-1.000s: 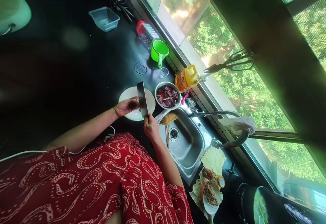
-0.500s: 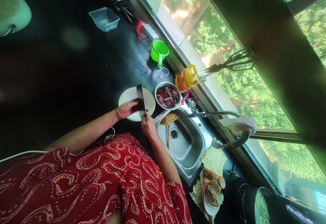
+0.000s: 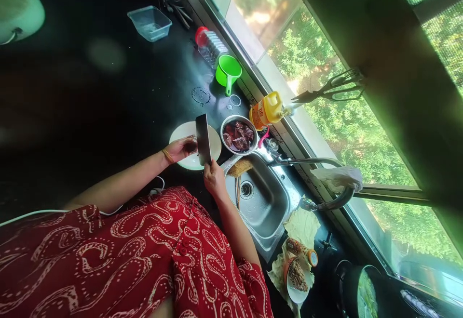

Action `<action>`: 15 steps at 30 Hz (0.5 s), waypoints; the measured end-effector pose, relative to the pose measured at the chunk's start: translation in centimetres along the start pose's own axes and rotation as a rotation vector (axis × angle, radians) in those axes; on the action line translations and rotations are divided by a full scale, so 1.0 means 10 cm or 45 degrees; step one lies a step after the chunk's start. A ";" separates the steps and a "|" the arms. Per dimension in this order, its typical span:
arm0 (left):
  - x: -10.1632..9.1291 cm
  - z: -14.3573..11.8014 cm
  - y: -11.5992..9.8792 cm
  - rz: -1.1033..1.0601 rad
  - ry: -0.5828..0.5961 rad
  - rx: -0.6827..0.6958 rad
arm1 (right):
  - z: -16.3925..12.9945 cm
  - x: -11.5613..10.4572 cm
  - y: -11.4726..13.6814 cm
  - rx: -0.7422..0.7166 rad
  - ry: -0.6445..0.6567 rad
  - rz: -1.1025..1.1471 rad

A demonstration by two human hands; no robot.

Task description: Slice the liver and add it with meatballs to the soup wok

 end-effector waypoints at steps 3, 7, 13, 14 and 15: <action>0.04 -0.01 0.03 0.019 0.063 0.023 | -0.02 0.03 0.01 -0.032 0.005 -0.010; 0.06 -0.03 0.04 0.059 0.060 0.052 | 0.00 0.05 -0.02 -0.033 0.011 -0.043; 0.07 -0.03 0.07 0.090 0.091 0.085 | 0.13 0.18 -0.09 0.009 0.048 -0.038; 0.06 -0.02 0.08 0.088 0.096 0.083 | 0.16 0.21 -0.10 0.022 0.053 -0.045; 0.05 -0.01 0.09 0.084 0.093 0.081 | 0.19 0.24 -0.11 0.031 0.057 -0.056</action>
Point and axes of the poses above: each hand's wrist, its own z-axis towards the middle knuckle, its own x-axis out of the palm, y = z × x, the point moved 6 cm from there along z, towards the middle knuckle, and after that the axes turned 8 degrees about z, right-handed, at the moved point
